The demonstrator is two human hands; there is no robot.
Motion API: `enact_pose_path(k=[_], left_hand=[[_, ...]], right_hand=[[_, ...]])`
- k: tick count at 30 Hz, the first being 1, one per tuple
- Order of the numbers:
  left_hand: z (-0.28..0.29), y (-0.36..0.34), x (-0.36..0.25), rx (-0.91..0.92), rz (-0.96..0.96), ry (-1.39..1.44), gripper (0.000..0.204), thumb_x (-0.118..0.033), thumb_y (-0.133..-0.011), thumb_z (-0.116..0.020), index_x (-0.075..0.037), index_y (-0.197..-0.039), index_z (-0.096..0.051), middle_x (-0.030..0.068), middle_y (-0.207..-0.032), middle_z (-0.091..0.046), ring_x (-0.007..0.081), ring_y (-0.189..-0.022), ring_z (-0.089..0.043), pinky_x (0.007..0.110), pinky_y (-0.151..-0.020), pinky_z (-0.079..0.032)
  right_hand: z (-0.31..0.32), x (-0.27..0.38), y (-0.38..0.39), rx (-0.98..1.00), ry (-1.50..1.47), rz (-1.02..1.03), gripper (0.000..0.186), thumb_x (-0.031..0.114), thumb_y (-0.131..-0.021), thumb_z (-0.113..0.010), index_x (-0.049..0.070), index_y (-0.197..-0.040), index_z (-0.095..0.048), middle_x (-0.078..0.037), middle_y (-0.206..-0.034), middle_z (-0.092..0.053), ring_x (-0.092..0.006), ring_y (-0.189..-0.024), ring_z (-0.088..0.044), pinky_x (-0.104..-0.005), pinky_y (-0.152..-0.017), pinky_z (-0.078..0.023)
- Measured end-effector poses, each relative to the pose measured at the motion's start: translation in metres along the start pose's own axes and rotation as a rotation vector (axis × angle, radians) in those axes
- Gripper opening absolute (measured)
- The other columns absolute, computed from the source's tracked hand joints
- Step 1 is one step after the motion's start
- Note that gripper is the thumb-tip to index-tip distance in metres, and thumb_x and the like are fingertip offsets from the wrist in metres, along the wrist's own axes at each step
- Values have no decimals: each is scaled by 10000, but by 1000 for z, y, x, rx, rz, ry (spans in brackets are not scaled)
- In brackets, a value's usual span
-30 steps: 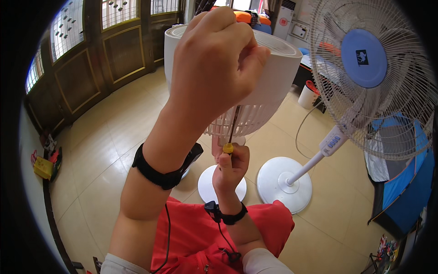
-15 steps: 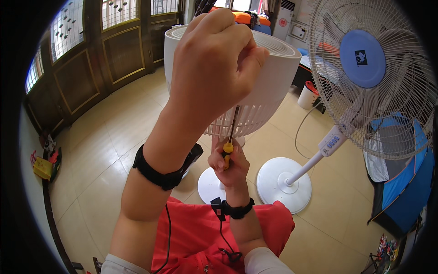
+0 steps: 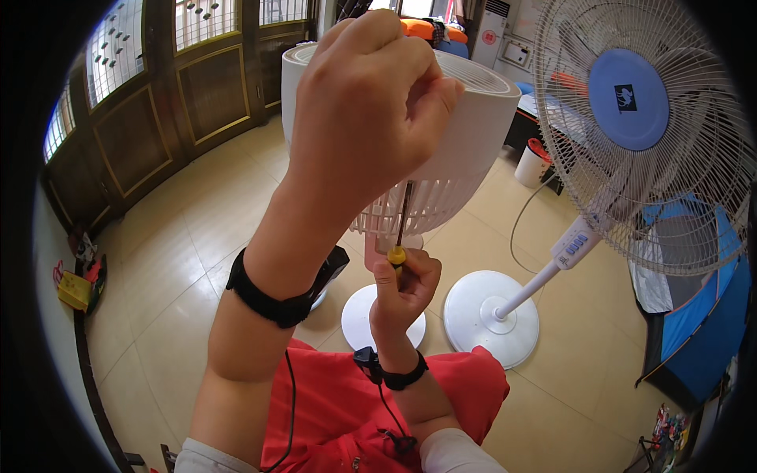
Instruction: The person wipes a table with a cloth, places a sponge in a basin of water, and then uses a screwdriver to manipulate a screw on the housing of a floor fan.
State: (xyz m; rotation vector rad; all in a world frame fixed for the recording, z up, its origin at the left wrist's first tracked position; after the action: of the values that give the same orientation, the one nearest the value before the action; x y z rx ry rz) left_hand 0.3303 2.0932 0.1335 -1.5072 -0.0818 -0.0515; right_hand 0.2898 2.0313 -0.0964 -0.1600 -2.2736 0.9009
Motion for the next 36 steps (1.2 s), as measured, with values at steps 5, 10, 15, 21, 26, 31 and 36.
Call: enact_pose_path(k=[5,10,15,21,26,31,36], left_hand=[[2,0,2,-3,-12,-12,72,-44,-719,-705,-23,-693,-642,38,-655,-457,137,-556,-511,259,-508,-434],[3,5,10,-54,-49,-6,37,-65,-743,-690,-30,-746,-680,39,-662,-450,137,-580,-484,261,-521,-406],[2,5,11,-65,45,93,75,-108,-724,-674,-45,-695,-645,74,-684,-465,255,-667,-502,365,-601,-426],[3,4,10,-67,56,123,71,-103,-733,-670,-43,-700,-650,66,-674,-458,235,-662,-498,349,-600,-418],[23,9,10,-179,196,314,94,-87,-810,-624,-34,-738,-652,27,-688,-483,140,-661,-486,295,-594,-404],[40,65,18,-512,628,1042,211,-175,-953,-468,-30,-925,-618,-26,-676,-433,70,-603,-379,244,-601,-364],[31,160,10,-675,1411,1472,190,-224,-949,-451,-89,-824,-499,-10,-649,-346,112,-585,-337,268,-575,-335]], right_hand=[[4,-1,-3,132,-227,-259,183,81,-883,-607,11,-1008,-492,-64,-846,-536,-55,-601,-434,-178,-534,-367],[15,-8,-14,273,-383,-509,389,357,-936,-492,-30,-948,-520,-70,-735,-538,-98,-522,-445,-199,-422,-322],[9,-2,-13,314,-500,-689,230,208,-928,-436,-5,-983,-504,-78,-834,-542,-94,-626,-456,-200,-477,-350],[2,4,-11,308,-550,-660,235,254,-917,-520,30,-984,-506,-90,-836,-556,-139,-638,-482,-224,-498,-381],[11,-2,-16,388,-744,-879,269,316,-904,-519,49,-929,-519,-94,-764,-555,-135,-569,-472,-240,-522,-380],[11,-4,-14,414,-611,-905,260,311,-894,-509,51,-907,-519,-85,-775,-545,-131,-572,-468,-239,-525,-377],[15,10,-19,417,-560,-821,286,327,-895,-492,43,-919,-523,-83,-798,-554,-132,-586,-503,-220,-456,-364]])
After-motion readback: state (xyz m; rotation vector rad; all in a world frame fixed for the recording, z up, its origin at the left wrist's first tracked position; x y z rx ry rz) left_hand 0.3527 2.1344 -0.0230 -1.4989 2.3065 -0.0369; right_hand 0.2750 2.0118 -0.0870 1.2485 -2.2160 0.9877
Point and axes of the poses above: each hand's wrist, its own y-axis away from the middle knuckle, its own z-axis out of the back of the hand, x = y × z, the point moved 3 cm from there along -y, towards the middle knuckle
